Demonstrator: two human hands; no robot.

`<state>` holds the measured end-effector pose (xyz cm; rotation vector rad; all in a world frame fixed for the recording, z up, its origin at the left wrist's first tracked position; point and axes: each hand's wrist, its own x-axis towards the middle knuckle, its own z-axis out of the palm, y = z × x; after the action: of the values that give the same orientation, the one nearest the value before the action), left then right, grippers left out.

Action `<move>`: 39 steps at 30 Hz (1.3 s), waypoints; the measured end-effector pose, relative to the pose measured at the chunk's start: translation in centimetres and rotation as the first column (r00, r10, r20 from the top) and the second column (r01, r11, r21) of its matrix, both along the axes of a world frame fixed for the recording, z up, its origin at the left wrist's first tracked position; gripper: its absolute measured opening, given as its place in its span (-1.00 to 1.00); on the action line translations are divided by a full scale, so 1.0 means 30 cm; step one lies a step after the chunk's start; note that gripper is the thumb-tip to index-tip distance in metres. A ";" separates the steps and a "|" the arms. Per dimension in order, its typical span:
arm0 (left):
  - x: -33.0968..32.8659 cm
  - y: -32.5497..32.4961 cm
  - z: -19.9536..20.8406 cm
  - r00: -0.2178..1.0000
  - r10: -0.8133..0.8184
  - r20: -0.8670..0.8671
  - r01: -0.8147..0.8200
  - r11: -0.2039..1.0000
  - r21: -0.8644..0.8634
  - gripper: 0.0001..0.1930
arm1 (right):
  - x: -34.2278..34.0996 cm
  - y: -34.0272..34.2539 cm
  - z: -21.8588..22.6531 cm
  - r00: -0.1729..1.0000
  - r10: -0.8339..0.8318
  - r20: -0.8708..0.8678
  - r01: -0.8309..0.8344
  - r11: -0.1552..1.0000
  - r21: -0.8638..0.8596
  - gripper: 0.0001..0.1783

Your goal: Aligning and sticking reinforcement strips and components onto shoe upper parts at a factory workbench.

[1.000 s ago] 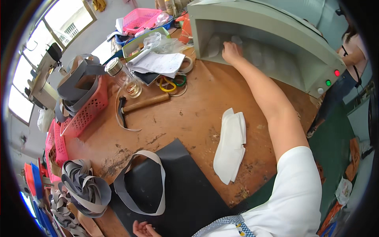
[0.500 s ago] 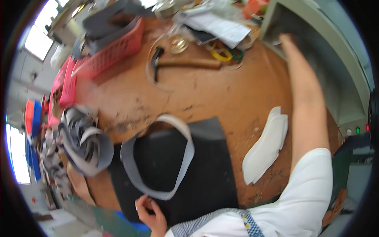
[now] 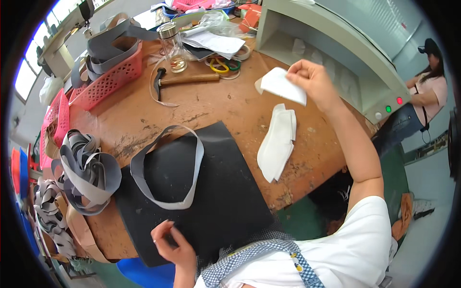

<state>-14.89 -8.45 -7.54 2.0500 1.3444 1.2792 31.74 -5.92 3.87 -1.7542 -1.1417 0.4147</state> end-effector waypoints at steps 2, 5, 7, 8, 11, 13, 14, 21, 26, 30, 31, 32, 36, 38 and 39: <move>0.065 0.008 0.078 0.958 -0.273 0.087 0.279 0.957 -0.076 -0.84 | -0.164 -0.101 0.048 0.997 0.024 0.070 -0.023 1.000 -0.014 -0.87; 0.190 0.013 0.193 0.667 -0.400 0.629 0.744 0.408 -0.529 -0.69 | -0.428 -0.250 0.049 0.909 0.095 0.406 -0.084 0.995 -0.046 -0.90; 0.242 0.019 0.204 0.552 -0.362 0.752 0.828 0.134 -0.544 -0.47 | -0.577 -0.328 0.026 0.766 0.270 0.583 -0.285 0.956 -0.069 -0.90; 0.267 0.014 0.200 0.584 -0.258 0.770 0.804 0.054 -0.592 -0.46 | -0.636 -0.363 0.022 0.713 0.387 0.585 -0.371 0.916 -0.154 -0.89; 0.261 0.004 0.133 0.612 -0.205 0.763 0.771 -0.057 -0.634 -0.50 | -0.723 -0.417 -0.031 0.808 0.588 0.027 -0.580 0.803 -0.136 -0.72; 0.228 -0.011 0.110 0.638 -0.186 0.748 0.764 0.027 -0.645 -0.54 | -0.732 -0.463 -0.079 0.886 0.436 -0.159 -0.461 0.868 -0.184 -0.66; 0.214 -0.022 0.102 0.653 -0.174 0.737 0.757 0.097 -0.647 -0.58 | -0.724 -0.487 -0.107 0.918 0.236 -0.318 -0.325 0.907 -0.267 -0.60; 0.148 -0.041 0.200 0.669 -0.554 0.497 0.706 0.261 -0.659 -0.65 | -0.809 -0.452 -0.306 0.397 0.118 -0.910 -0.371 0.928 -0.042 -0.56; 0.131 0.083 0.258 0.820 -0.324 -0.472 0.386 0.922 0.038 -0.59 | -0.817 -0.377 -0.336 0.497 0.183 -0.848 -0.278 0.960 0.044 -0.70; 0.115 0.237 0.230 0.715 -0.398 -0.574 0.480 0.877 -0.009 -0.69 | -0.855 -0.313 -0.259 0.619 0.293 -0.728 -0.289 0.948 0.135 -0.72; 0.107 0.248 0.227 0.653 -0.446 -0.612 0.373 0.893 -0.252 -0.81 | -0.860 -0.295 -0.244 0.614 0.303 -0.728 -0.282 0.947 0.156 -0.71; 0.112 0.247 0.225 0.649 -0.448 -0.615 0.379 0.891 -0.250 -0.81 | -0.864 -0.280 -0.236 0.615 0.301 -0.729 -0.275 0.948 0.159 -0.71; 0.119 0.212 0.218 0.892 -0.442 -0.092 0.371 0.833 -0.410 -0.83 | -0.863 -0.232 -0.228 0.621 0.295 -0.726 -0.213 0.955 0.206 -0.68; 0.107 0.192 0.188 0.887 -0.363 0.286 0.462 0.726 -0.509 -0.78 | -0.871 -0.216 -0.225 0.554 0.359 -0.751 -0.195 0.933 0.303 -0.64; 0.101 0.182 0.184 0.871 -0.360 0.334 0.489 0.702 -0.518 -0.75 | -0.877 -0.213 -0.224 0.549 0.364 -0.753 -0.201 0.931 0.304 -0.64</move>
<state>-11.87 -2.99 -2.01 1.5926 0.9224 0.7134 5.44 -12.31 -2.87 -0.9793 -0.7350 1.1404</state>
